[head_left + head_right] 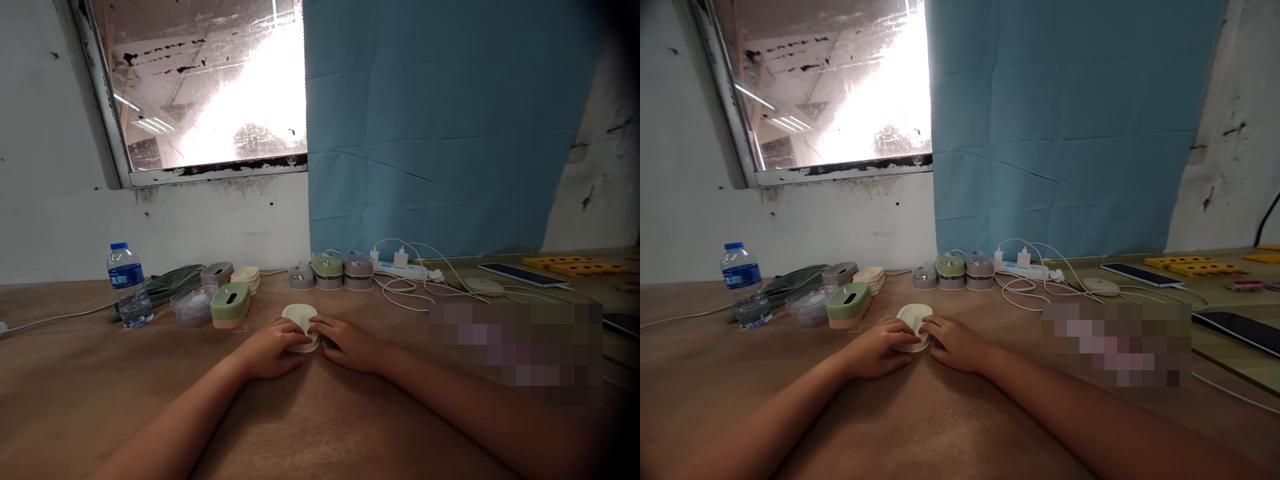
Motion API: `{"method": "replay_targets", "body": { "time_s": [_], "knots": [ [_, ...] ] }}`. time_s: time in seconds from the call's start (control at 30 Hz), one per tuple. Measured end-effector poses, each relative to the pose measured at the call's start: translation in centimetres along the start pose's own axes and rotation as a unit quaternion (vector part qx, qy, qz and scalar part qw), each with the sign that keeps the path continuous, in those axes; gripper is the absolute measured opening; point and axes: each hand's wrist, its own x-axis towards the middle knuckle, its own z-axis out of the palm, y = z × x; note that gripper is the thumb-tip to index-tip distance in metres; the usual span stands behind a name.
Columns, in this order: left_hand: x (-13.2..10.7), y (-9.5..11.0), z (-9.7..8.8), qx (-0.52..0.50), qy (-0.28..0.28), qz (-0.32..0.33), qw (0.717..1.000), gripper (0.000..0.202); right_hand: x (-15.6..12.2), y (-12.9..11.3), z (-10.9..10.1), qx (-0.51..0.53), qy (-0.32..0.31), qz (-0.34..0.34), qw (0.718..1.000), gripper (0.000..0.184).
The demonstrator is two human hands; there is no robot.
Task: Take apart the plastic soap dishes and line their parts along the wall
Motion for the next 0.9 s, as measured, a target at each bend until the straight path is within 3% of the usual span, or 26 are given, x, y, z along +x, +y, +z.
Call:
{"method": "replay_targets", "body": {
  "time_s": [0.1,0.2,0.27,0.43,0.57,0.7,0.8,0.9],
  "knots": [
    [0.4,0.3,0.8,0.014,-0.005,-0.015,1.0,0.028,0.0,-0.1,-0.1,-0.006,0.016,0.012,1.0,0.041],
    [0.2,0.0,0.5,0.038,-0.019,-0.003,0.999,0.027,-0.1,-0.4,-0.3,-0.024,0.068,0.001,0.997,0.047],
    [-0.1,-0.4,-0.1,0.061,-0.033,0.016,0.997,0.026,-0.1,-0.6,-0.5,-0.045,0.078,-0.048,0.995,0.042],
    [-0.2,-2.4,-2.2,0.154,-0.017,0.015,0.988,0.029,0.1,-1.0,-0.6,-0.09,0.018,-0.189,0.978,0.018],
    [1.1,-6.6,-4.7,0.192,0.033,-0.049,0.98,0.03,0.3,-0.9,-0.4,-0.088,0.002,-0.18,0.98,0.017],
    [2.8,-12.1,-6.9,0.225,0.074,-0.186,0.954,0.03,0.5,-0.7,-0.2,-0.083,-0.018,-0.168,0.982,0.017],
    [3.7,-15.6,-7.5,0.214,0.047,-0.262,0.94,0.03,0.4,-0.5,-0.1,-0.083,-0.029,-0.159,0.983,0.016],
    [4.0,-17.8,-7.4,0.2,0.017,-0.304,0.931,0.029,0.4,-0.5,0.0,-0.088,-0.043,-0.156,0.983,0.015]
  ]
}}
